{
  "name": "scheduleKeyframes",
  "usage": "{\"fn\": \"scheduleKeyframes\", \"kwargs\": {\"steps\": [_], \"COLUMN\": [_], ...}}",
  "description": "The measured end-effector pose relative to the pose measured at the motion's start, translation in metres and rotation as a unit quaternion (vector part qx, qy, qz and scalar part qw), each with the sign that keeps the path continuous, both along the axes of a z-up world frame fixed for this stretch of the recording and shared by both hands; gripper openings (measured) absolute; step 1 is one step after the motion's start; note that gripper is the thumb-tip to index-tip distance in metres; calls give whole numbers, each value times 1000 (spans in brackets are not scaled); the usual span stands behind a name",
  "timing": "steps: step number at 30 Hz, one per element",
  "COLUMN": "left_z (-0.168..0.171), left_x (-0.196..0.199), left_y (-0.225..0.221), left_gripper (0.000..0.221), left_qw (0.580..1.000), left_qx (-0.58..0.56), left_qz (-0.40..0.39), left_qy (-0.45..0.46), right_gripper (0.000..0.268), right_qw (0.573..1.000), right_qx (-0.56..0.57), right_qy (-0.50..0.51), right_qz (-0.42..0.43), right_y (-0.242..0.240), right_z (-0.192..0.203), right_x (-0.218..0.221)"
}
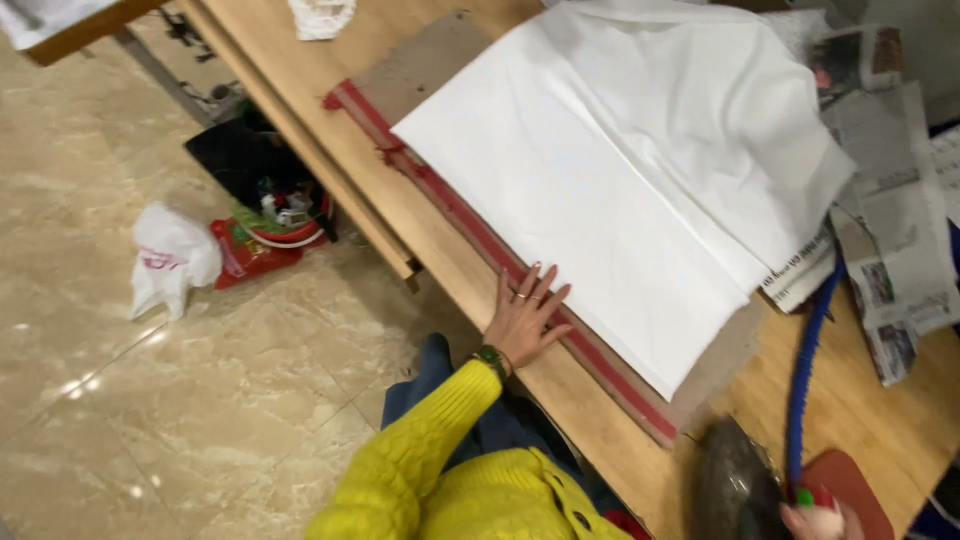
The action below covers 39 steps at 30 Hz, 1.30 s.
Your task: A person irons a piece of white fabric on a workbench, folds it, and then prepares a cutting area by laying out a pattern board.
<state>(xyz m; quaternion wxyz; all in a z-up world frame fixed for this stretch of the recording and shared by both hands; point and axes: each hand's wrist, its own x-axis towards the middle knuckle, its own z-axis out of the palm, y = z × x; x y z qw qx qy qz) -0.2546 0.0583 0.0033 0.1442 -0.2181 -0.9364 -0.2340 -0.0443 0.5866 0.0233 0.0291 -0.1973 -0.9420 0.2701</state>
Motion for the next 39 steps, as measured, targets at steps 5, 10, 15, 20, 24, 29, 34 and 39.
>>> {"fn": "scheduleKeyframes", "kwargs": {"steps": [5, 10, 15, 20, 24, 29, 34, 39], "left_z": [15, 11, 15, 21, 24, 24, 19, 9], "left_x": [-1, 0, 0, -1, 0, 0, 1, 3], "left_y": [-4, -4, -5, -4, -2, -3, -4, -4], "left_gripper": [62, 59, 59, 61, 61, 62, 58, 51], "left_qw": [1000, 1000, 1000, 998, 998, 996, 995, 996], "left_qx": [26, 16, 0, -5, -3, 1, 28, 44], "left_qz": [8, 9, 6, 7, 15, 27, 44, 63], "left_qy": [2, 8, -26, -57, -69, -80, -85, -49], "right_gripper": [79, 67, 58, 53, 58, 56, 60, 57], "right_qw": [976, 975, 967, 965, 965, 960, 939, 928], "right_qx": [64, 47, 53, 74, 75, 71, 91, 89], "right_qy": [-208, -211, -184, -113, -97, -77, -147, -183], "right_qz": [-12, 55, 168, 224, 232, 261, 296, 312], "right_y": [-171, -263, -307, -311, -306, -295, -294, -283], "right_z": [164, 205, 213, 191, 186, 181, 185, 196], "right_x": [-79, -177, -245, -292, -314, -320, -289, -263]}}
